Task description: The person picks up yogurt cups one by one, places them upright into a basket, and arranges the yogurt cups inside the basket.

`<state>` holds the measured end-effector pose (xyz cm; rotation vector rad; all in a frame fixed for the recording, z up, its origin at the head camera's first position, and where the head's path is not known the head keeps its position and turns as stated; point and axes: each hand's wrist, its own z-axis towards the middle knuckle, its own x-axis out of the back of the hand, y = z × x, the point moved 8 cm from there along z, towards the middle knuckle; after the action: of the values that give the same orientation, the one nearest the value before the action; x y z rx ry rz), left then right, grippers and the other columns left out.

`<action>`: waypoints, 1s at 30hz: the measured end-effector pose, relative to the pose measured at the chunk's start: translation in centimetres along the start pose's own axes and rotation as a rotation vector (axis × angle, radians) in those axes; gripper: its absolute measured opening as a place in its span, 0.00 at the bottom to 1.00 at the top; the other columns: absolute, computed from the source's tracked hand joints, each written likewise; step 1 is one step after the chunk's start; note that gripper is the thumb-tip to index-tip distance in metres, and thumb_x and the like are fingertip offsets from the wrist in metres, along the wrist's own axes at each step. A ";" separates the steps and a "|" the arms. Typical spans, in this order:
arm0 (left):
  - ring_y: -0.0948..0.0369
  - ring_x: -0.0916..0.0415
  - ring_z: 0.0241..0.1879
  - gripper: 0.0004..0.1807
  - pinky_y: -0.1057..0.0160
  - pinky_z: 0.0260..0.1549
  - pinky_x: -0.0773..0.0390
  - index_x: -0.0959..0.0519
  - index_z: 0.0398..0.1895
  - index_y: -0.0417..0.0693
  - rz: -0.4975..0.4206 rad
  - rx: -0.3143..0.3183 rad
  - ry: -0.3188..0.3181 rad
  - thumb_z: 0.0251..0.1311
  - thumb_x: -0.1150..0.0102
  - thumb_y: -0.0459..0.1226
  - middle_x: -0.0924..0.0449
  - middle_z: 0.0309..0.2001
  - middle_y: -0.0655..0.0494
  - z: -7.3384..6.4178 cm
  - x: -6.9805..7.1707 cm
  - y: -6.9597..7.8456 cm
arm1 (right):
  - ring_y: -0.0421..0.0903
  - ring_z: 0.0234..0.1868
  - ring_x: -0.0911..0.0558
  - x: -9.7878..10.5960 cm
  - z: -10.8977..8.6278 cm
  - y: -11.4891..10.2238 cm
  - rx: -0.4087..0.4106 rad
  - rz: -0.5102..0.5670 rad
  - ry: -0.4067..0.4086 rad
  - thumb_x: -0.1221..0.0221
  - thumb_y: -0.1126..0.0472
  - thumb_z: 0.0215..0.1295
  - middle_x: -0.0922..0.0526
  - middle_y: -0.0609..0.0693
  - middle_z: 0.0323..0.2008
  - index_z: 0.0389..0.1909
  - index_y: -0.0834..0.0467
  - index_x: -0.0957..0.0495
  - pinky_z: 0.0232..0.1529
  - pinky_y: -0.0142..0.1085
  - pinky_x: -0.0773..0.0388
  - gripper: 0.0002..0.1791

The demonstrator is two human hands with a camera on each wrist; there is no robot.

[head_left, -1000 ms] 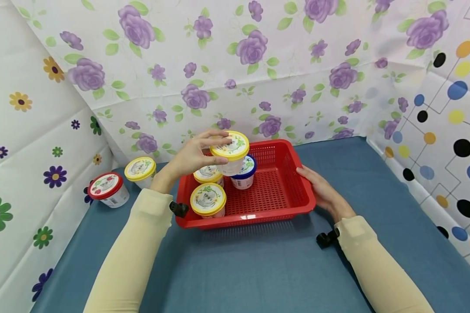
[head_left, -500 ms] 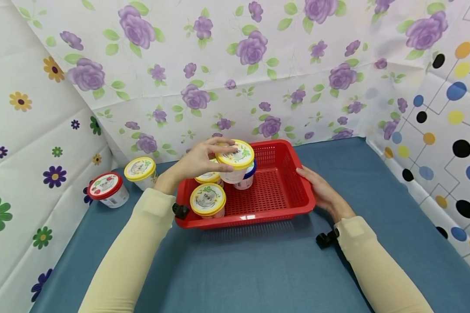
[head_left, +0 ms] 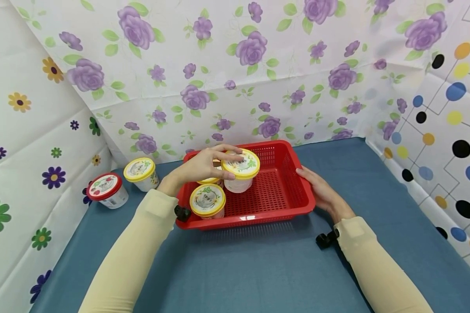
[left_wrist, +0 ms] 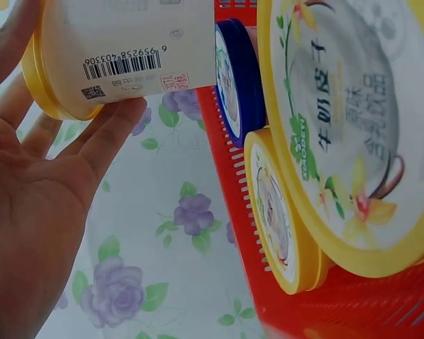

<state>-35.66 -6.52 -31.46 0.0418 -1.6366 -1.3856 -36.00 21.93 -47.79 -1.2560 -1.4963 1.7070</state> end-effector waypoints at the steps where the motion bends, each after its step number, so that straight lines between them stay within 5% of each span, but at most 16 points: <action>1: 0.54 0.37 0.71 0.29 0.43 0.65 0.29 0.20 0.68 0.50 -0.001 -0.003 -0.008 0.63 0.27 0.35 0.32 0.72 0.53 0.0 -0.1 0.0 | 0.56 0.56 0.15 0.0 0.0 0.0 0.000 -0.001 0.001 0.54 0.46 0.84 0.32 0.70 0.70 0.83 0.50 0.47 0.50 0.50 0.15 0.33; 20: 0.57 0.35 0.71 0.30 0.47 0.65 0.27 0.23 0.71 0.50 -0.049 -0.005 -0.118 0.65 0.30 0.35 0.32 0.73 0.57 -0.2 -1.9 -0.7 | 0.55 0.55 0.15 -0.2 -0.1 0.0 0.017 -0.007 -0.016 0.56 0.48 0.85 0.30 0.69 0.69 0.83 0.52 0.48 0.50 0.50 0.15 0.32; 30: 0.59 0.35 0.70 0.28 0.49 0.62 0.24 0.20 0.69 0.56 0.043 0.030 -0.141 0.65 0.28 0.43 0.31 0.72 0.61 0.3 -2.3 -0.8 | 0.55 0.55 0.15 -0.1 0.0 0.0 0.017 -0.003 -0.007 0.56 0.48 0.85 0.31 0.70 0.69 0.83 0.52 0.47 0.50 0.50 0.15 0.32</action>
<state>-35.02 -5.28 -33.52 -0.0741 -1.7647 -1.3570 -35.93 21.81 -47.73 -1.2398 -1.4836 1.7200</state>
